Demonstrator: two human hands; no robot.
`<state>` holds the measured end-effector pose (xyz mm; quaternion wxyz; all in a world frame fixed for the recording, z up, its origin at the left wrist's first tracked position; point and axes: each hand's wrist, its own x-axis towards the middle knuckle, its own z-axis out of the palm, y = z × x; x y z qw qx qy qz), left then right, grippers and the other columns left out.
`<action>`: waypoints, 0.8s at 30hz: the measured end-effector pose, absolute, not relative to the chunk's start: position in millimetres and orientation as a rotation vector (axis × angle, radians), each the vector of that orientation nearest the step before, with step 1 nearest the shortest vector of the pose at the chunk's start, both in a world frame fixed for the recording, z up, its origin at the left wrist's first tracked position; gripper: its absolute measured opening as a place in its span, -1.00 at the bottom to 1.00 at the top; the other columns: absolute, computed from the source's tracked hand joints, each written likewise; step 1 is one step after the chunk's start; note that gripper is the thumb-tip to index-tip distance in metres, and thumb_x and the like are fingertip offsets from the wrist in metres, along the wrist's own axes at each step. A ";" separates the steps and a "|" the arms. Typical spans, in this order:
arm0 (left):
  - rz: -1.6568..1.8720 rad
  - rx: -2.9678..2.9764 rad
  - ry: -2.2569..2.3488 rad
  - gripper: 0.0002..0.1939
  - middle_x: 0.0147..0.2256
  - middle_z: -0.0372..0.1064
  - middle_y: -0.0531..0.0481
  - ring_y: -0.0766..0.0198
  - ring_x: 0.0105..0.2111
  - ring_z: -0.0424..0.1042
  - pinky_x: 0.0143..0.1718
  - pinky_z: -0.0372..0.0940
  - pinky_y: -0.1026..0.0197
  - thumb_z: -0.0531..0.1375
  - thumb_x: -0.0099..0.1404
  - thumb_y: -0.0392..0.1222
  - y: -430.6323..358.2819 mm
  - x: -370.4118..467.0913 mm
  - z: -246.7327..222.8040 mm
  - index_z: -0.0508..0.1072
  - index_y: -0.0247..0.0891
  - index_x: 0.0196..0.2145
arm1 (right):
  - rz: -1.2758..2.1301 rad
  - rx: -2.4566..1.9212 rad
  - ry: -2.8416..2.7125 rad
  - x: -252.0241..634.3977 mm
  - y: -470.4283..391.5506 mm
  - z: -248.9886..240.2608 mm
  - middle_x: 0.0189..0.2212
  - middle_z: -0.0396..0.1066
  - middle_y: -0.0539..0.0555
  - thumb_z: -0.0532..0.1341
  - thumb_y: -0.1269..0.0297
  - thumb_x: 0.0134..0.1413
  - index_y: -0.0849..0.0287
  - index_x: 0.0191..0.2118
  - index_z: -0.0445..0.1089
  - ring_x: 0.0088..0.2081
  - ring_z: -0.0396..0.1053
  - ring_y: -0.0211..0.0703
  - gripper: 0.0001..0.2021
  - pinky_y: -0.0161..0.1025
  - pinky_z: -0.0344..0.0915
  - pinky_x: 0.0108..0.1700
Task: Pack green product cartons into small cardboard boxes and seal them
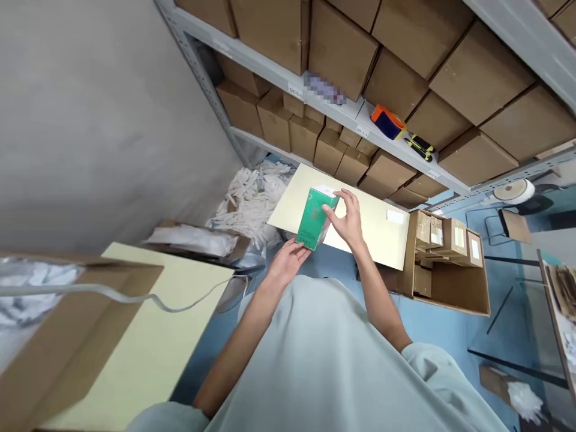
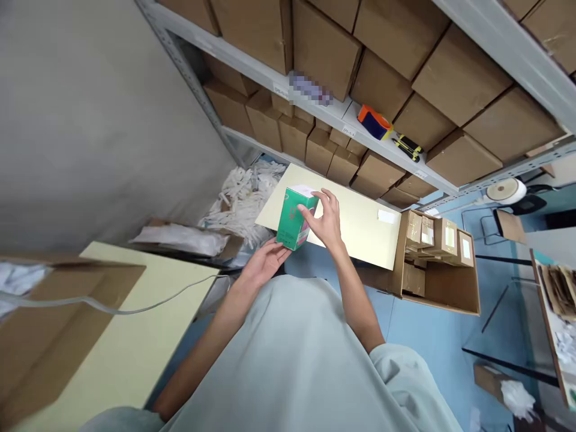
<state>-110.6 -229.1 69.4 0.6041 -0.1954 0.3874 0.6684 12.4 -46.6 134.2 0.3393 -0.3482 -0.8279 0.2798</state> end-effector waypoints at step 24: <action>1.269 -0.375 0.981 -0.84 -0.19 0.68 -0.10 0.15 -0.12 0.73 0.20 0.59 0.09 0.38 0.40 -0.40 -148.2 -174.1 68.6 0.53 -0.19 -0.15 | 1.071 -1.244 -1.616 -4.2 1.3 113.1 0.22 0.57 0.20 0.46 -0.40 0.21 -0.01 0.18 0.41 0.08 0.61 0.02 -0.31 -0.04 0.62 0.12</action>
